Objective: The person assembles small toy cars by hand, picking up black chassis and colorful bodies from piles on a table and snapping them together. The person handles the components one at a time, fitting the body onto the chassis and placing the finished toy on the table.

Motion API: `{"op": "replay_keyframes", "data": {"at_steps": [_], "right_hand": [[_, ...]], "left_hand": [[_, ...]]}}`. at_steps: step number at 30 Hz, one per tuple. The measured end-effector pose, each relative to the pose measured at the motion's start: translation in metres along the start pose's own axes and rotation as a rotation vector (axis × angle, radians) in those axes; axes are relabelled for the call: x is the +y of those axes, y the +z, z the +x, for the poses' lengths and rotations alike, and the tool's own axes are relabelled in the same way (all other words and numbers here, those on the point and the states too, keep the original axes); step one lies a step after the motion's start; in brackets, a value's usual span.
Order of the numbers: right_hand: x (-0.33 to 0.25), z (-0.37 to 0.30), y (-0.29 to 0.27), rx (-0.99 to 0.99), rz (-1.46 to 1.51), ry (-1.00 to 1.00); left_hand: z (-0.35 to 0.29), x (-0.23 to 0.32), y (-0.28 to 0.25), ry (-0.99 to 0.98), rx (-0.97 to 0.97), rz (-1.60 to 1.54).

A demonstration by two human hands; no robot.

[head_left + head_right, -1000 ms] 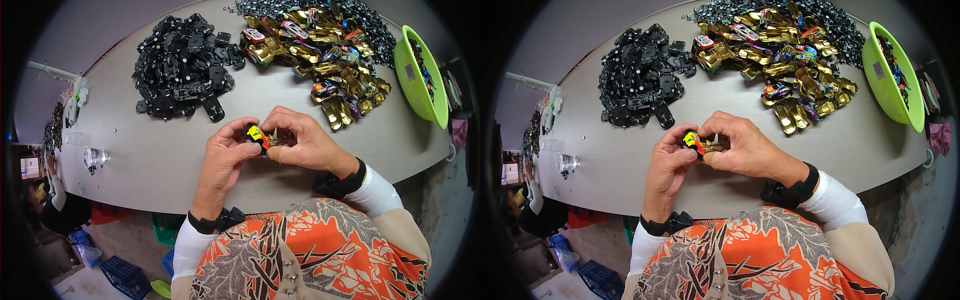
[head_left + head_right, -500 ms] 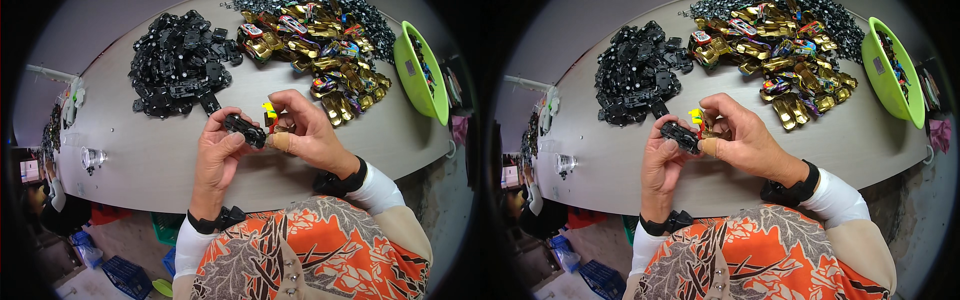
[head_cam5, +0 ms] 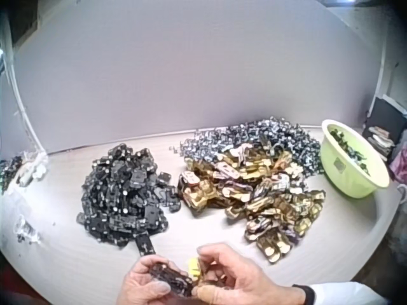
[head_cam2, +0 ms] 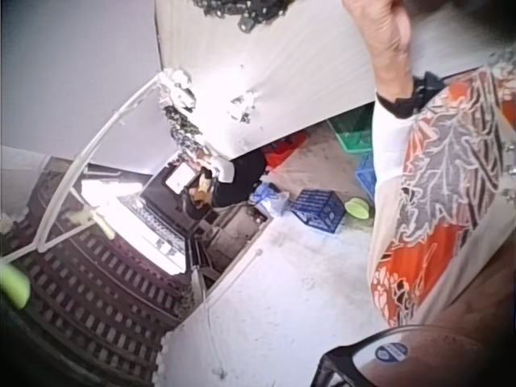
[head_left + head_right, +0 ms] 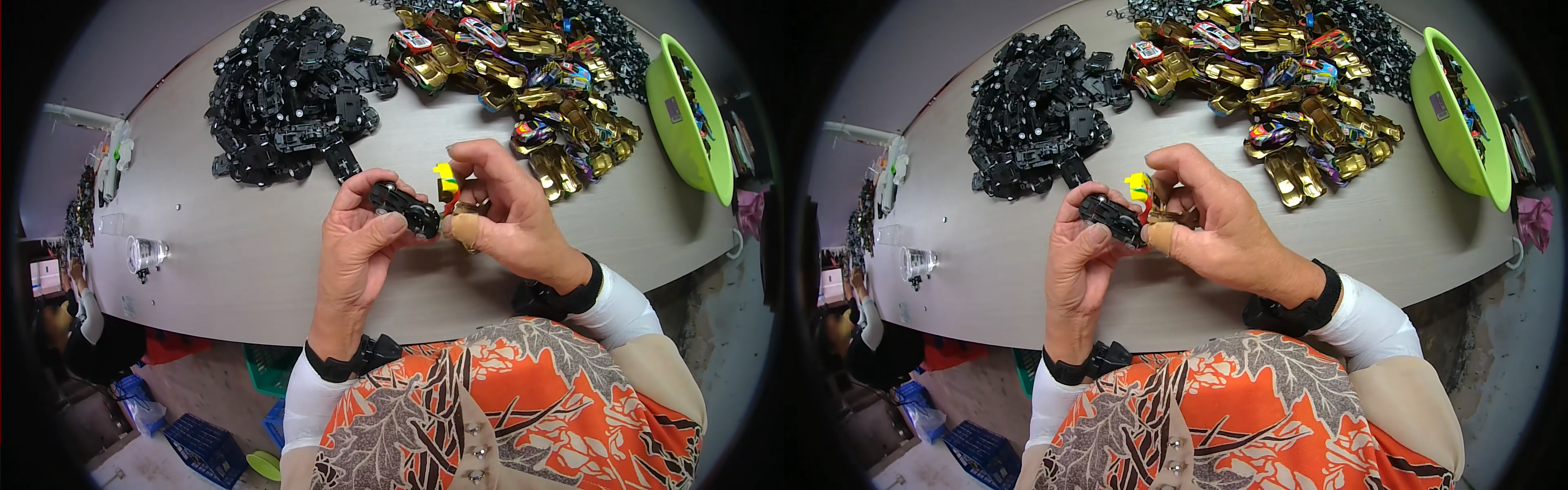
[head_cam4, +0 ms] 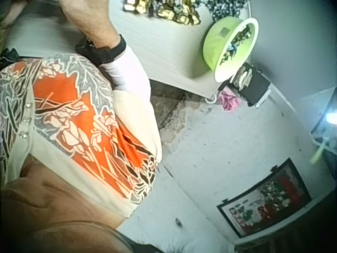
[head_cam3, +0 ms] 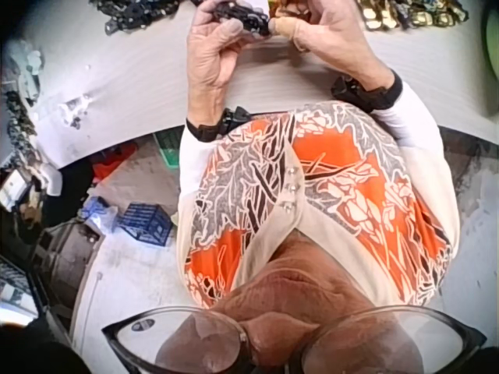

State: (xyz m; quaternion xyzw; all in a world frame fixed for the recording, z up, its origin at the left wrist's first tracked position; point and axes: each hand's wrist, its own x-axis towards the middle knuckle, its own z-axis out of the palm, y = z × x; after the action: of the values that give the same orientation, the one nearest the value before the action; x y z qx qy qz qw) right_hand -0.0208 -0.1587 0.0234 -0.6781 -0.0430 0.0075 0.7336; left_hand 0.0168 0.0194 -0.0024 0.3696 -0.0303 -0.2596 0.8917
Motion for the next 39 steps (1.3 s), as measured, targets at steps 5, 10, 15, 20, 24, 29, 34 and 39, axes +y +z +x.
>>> {"op": "replay_keyframes", "data": {"at_steps": [5, 10, 15, 20, 24, 29, 34, 39], "right_hand": [[0.008, 0.001, 0.002, -0.003, -0.081, -0.078], [0.013, 0.0, 0.003, -0.053, -0.187, -0.105], [0.005, 0.0, 0.004, -0.114, -0.245, -0.112], [0.005, 0.004, 0.002, -0.137, -0.348, -0.234], [0.001, 0.002, 0.003, -0.134, -0.376, -0.212], [0.003, 0.001, 0.003, -0.114, -0.392, -0.253], [0.001, 0.005, -0.002, -0.07, -0.362, -0.256], [0.001, 0.005, -0.006, -0.143, -0.351, -0.271]], "left_hand": [[-0.001, 0.0, 0.004, -0.042, 0.009, 0.001], [-0.002, 0.001, 0.006, -0.09, 0.052, 0.074], [-0.004, 0.001, 0.007, -0.062, 0.028, 0.133], [-0.005, -0.003, 0.005, -0.013, 0.013, 0.185], [-0.005, -0.007, 0.003, 0.105, -0.042, 0.268], [-0.003, -0.008, -0.002, 0.178, -0.12, 0.443], [-0.006, -0.007, 0.005, 0.085, -0.085, 0.413], [-0.007, -0.004, 0.002, -0.019, -0.104, 0.332]]}}
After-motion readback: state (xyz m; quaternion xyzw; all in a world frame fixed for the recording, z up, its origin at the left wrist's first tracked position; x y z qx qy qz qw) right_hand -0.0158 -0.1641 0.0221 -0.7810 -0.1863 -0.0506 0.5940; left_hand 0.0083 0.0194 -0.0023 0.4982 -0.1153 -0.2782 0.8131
